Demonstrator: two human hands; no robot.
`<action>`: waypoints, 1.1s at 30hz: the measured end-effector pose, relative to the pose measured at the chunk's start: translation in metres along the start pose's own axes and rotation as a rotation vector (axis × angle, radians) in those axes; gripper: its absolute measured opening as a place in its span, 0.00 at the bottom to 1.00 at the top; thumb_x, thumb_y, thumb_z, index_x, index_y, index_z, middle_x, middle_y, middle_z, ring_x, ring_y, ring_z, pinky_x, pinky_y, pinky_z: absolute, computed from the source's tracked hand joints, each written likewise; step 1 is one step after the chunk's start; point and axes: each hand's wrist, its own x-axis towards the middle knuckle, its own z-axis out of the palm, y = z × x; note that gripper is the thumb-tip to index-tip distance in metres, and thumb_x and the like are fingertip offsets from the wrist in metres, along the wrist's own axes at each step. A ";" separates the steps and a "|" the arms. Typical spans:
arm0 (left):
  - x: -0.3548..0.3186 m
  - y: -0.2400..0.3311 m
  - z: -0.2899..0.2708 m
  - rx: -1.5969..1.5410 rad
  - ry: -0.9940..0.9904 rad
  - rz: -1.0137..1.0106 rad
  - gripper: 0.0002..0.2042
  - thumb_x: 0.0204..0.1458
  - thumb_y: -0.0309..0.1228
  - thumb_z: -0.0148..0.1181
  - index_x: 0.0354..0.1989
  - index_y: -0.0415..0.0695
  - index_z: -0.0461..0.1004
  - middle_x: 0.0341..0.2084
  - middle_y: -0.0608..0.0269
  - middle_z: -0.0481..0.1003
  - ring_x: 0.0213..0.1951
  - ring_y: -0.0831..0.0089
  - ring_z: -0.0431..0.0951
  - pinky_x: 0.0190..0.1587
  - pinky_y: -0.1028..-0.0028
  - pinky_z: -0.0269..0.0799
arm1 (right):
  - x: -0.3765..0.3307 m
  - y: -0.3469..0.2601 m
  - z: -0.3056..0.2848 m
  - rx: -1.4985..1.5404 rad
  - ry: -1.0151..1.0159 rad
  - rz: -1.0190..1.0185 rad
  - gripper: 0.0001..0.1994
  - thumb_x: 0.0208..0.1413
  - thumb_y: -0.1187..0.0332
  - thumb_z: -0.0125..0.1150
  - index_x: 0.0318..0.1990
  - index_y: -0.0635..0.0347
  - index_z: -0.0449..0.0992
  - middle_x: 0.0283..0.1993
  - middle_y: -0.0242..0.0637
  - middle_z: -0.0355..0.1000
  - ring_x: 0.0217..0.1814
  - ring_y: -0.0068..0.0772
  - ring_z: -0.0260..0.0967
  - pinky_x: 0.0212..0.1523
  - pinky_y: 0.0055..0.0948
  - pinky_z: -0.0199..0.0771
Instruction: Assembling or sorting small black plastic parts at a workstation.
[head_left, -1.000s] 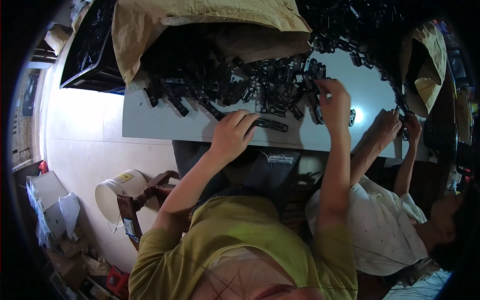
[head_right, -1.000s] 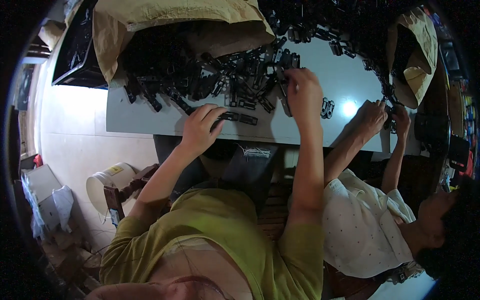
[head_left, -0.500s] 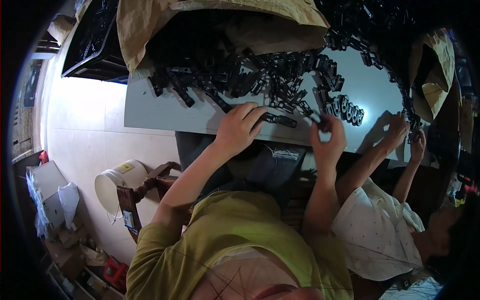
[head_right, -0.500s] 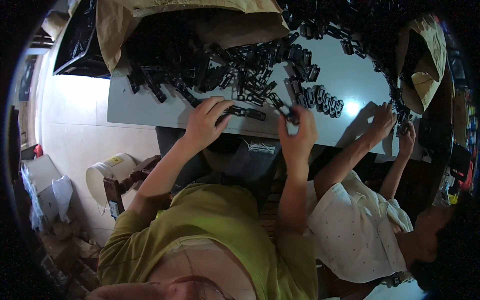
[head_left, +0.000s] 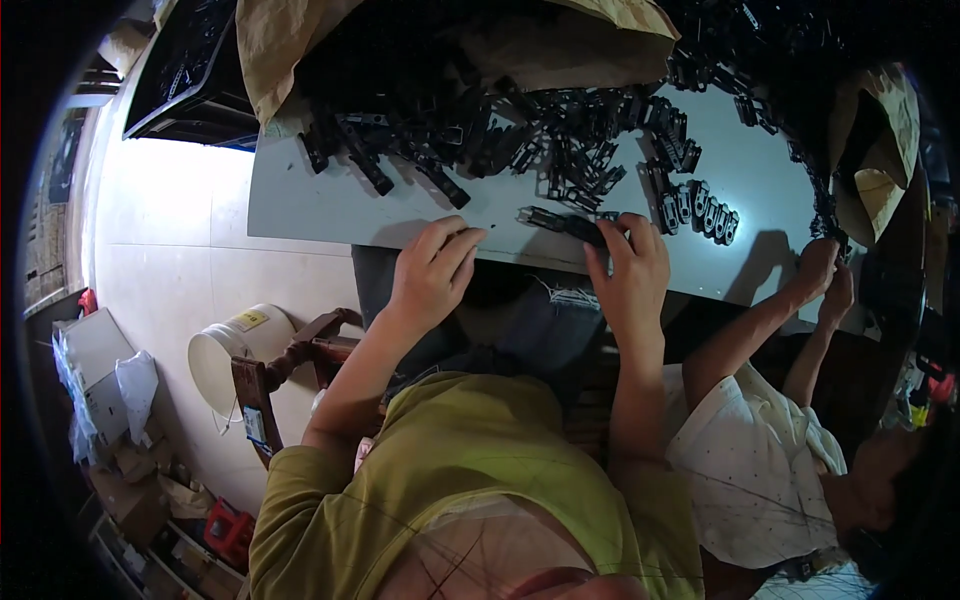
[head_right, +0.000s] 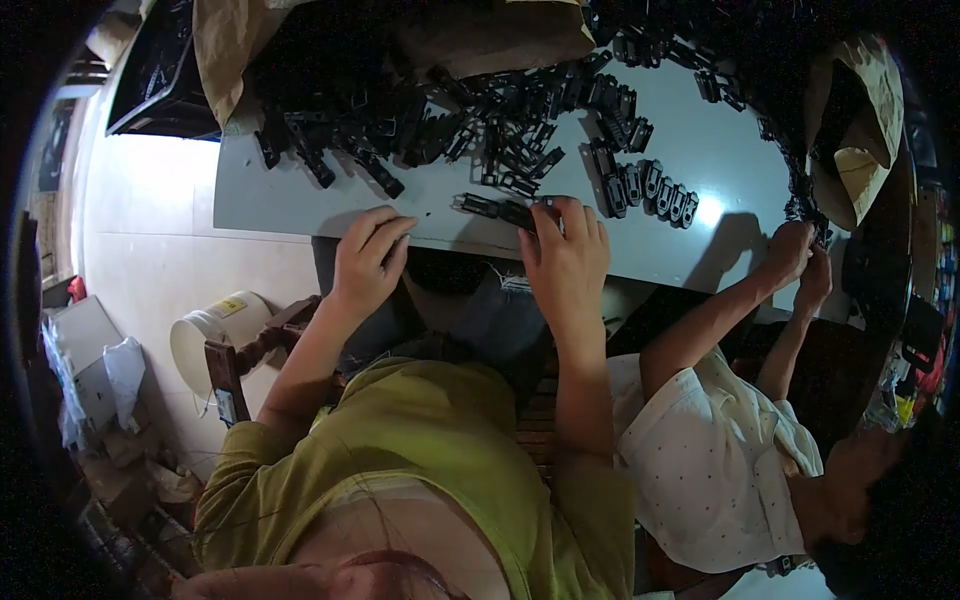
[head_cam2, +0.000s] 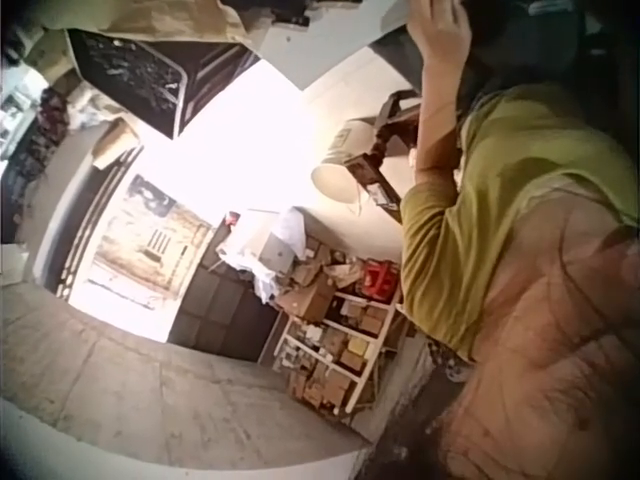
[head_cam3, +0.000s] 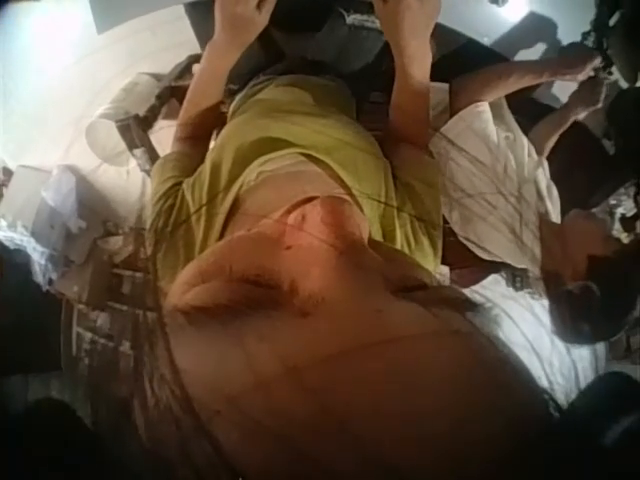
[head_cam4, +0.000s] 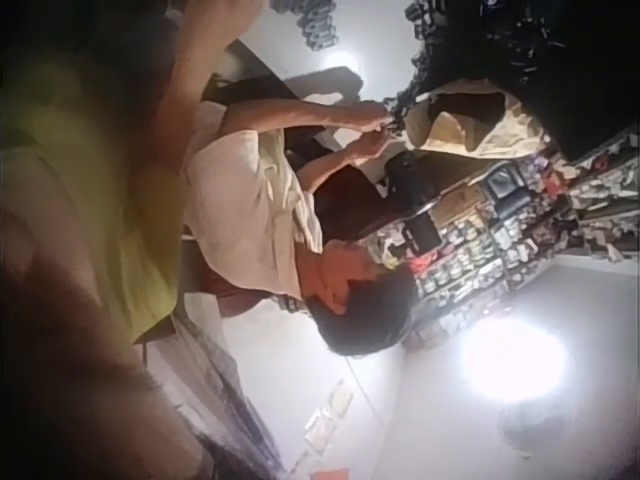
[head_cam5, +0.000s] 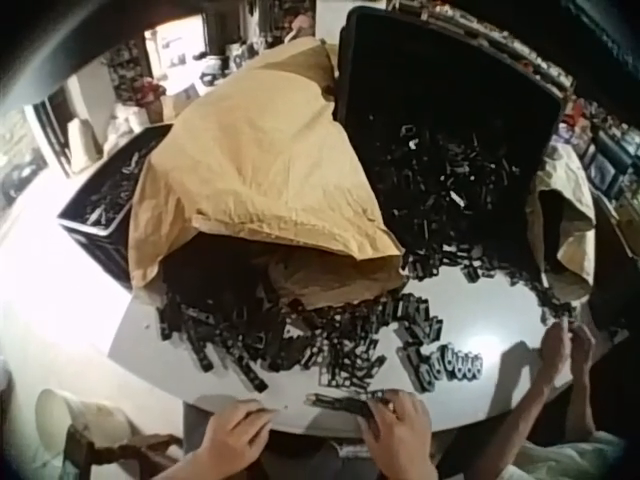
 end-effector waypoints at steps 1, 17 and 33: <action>0.002 0.000 -0.002 -0.002 -0.001 0.000 0.16 0.42 0.17 0.60 0.43 0.43 0.75 0.39 0.57 0.70 0.37 0.60 0.72 0.38 0.68 0.69 | 0.001 -0.001 0.000 -0.056 -0.024 -0.020 0.15 0.40 0.73 0.68 0.39 0.62 0.76 0.38 0.38 0.65 0.39 0.41 0.65 0.38 0.37 0.66; 0.031 -0.013 -0.022 0.100 0.026 0.053 0.18 0.41 0.20 0.63 0.44 0.42 0.72 0.39 0.59 0.72 0.36 0.62 0.75 0.38 0.69 0.73 | -0.004 -0.018 0.017 -0.049 -0.110 0.144 0.15 0.45 0.74 0.62 0.43 0.63 0.72 0.44 0.42 0.67 0.37 0.48 0.71 0.35 0.38 0.73; 0.021 0.027 -0.022 -0.561 -0.212 -0.272 0.13 0.46 0.17 0.62 0.42 0.39 0.76 0.35 0.61 0.77 0.33 0.79 0.76 0.37 0.78 0.72 | -0.004 -0.054 -0.004 0.510 -0.164 0.095 0.17 0.38 0.83 0.60 0.40 0.65 0.73 0.41 0.41 0.68 0.36 0.39 0.72 0.33 0.29 0.75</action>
